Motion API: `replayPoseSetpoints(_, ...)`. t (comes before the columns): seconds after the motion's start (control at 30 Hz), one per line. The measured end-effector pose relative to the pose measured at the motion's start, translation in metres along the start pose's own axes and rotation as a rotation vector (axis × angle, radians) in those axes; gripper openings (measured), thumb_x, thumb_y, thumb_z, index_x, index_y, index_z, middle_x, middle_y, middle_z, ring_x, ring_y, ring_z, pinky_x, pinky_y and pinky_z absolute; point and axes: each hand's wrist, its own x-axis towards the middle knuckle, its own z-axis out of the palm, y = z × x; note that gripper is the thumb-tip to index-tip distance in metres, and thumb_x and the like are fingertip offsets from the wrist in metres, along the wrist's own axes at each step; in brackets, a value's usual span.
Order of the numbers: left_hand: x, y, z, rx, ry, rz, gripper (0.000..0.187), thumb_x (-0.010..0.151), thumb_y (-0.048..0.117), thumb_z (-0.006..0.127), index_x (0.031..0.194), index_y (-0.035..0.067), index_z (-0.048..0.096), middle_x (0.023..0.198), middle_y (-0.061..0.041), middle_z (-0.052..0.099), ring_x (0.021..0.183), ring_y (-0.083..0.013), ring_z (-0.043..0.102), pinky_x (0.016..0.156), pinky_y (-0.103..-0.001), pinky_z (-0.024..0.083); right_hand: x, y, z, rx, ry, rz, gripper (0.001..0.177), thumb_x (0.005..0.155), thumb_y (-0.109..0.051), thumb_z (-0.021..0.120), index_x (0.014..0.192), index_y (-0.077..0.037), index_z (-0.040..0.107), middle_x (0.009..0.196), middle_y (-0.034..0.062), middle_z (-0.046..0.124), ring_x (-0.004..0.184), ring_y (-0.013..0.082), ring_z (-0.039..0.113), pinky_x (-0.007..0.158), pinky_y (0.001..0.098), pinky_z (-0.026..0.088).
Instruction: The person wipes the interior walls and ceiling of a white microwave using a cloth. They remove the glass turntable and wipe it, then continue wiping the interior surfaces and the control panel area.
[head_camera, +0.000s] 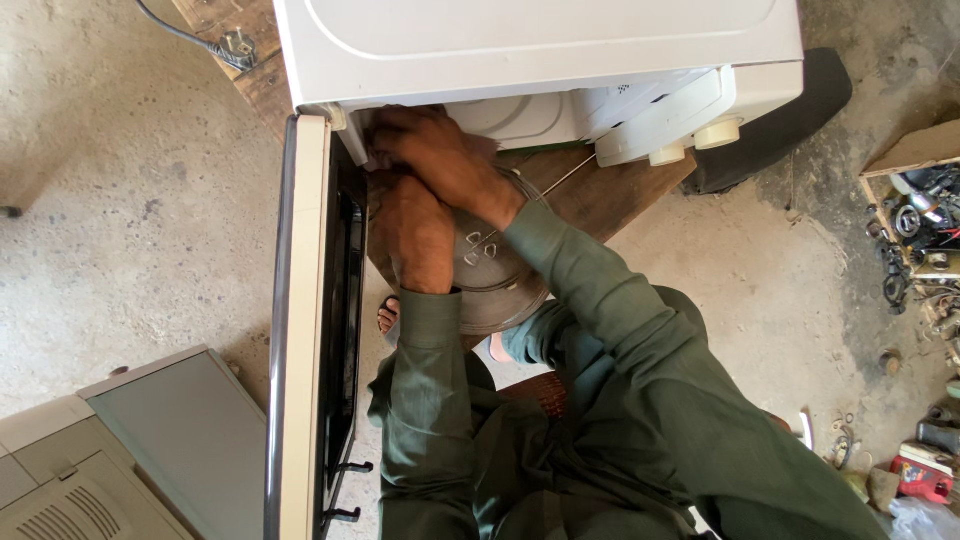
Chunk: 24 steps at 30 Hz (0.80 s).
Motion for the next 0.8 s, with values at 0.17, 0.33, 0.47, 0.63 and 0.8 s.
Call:
replayPoseSetpoints(0.17, 0.0, 0.003, -0.002, 0.025, -0.017, 0.012, 0.029, 0.082, 0.022, 0.077, 0.098, -0.002, 0.07, 0.094, -0.025, 0.072, 0.08, -0.0391, 0.073, 0.065, -0.049, 0.058, -0.005, 0.004, -0.002, 0.015, 0.001, -0.007, 0.025, 0.091, -0.018, 0.069, 0.115, -0.01, 0.071, 0.127, 0.0095, 0.065, 0.12, 0.0326, 0.062, 0.1, 0.0432, 0.051)
replayPoseSetpoints(0.33, 0.001, 0.003, 0.011, -0.03, -0.062, 0.088, 0.03, 0.078, 0.021, 0.078, 0.098, -0.001, 0.072, 0.092, -0.024, 0.073, 0.078, -0.0377, 0.073, 0.064, -0.048, 0.059, -0.034, 0.011, -0.025, -0.081, 0.043, -0.012, 0.03, 0.09, -0.022, 0.072, 0.118, -0.012, 0.072, 0.127, 0.0098, 0.065, 0.121, 0.0333, 0.059, 0.099, 0.046, 0.052)
replayPoseSetpoints(0.47, 0.01, 0.006, 0.032, 0.123, -0.057, -0.039, 0.042, 0.088, 0.044, 0.079, 0.088, 0.002, 0.074, 0.087, -0.021, 0.073, 0.077, -0.0382, 0.072, 0.062, -0.05, 0.058, -0.065, 0.027, -0.052, -0.144, 0.019, 0.107, 0.029, 0.092, -0.02, 0.073, 0.119, -0.011, 0.072, 0.126, 0.0103, 0.065, 0.121, 0.0341, 0.058, 0.1, 0.045, 0.052)
replayPoseSetpoints(0.63, 0.012, -0.001, 0.055, 0.243, 0.027, 0.004, 0.041, 0.094, 0.045, 0.074, 0.09, 0.004, 0.074, 0.086, -0.017, 0.072, 0.074, -0.0334, 0.073, 0.055, -0.048, 0.055, -0.095, 0.04, -0.071, -0.386, 0.05, 0.146, 0.029, 0.085, -0.015, 0.075, 0.113, -0.01, 0.074, 0.119, 0.0097, 0.065, 0.12, 0.0349, 0.059, 0.101, 0.0469, 0.051)
replayPoseSetpoints(0.8, 0.02, -0.01, 0.074, 0.402, 0.061, 0.065, 0.027, 0.091, 0.034, 0.071, 0.091, 0.007, 0.073, 0.087, -0.014, 0.07, 0.075, -0.0307, 0.072, 0.053, -0.046, 0.055, -0.102, 0.037, -0.076, -0.356, 0.112, 0.214, 0.028, 0.081, -0.011, 0.08, 0.108, -0.007, 0.074, 0.118, 0.0114, 0.065, 0.116, 0.0355, 0.059, 0.099, 0.0465, 0.052)
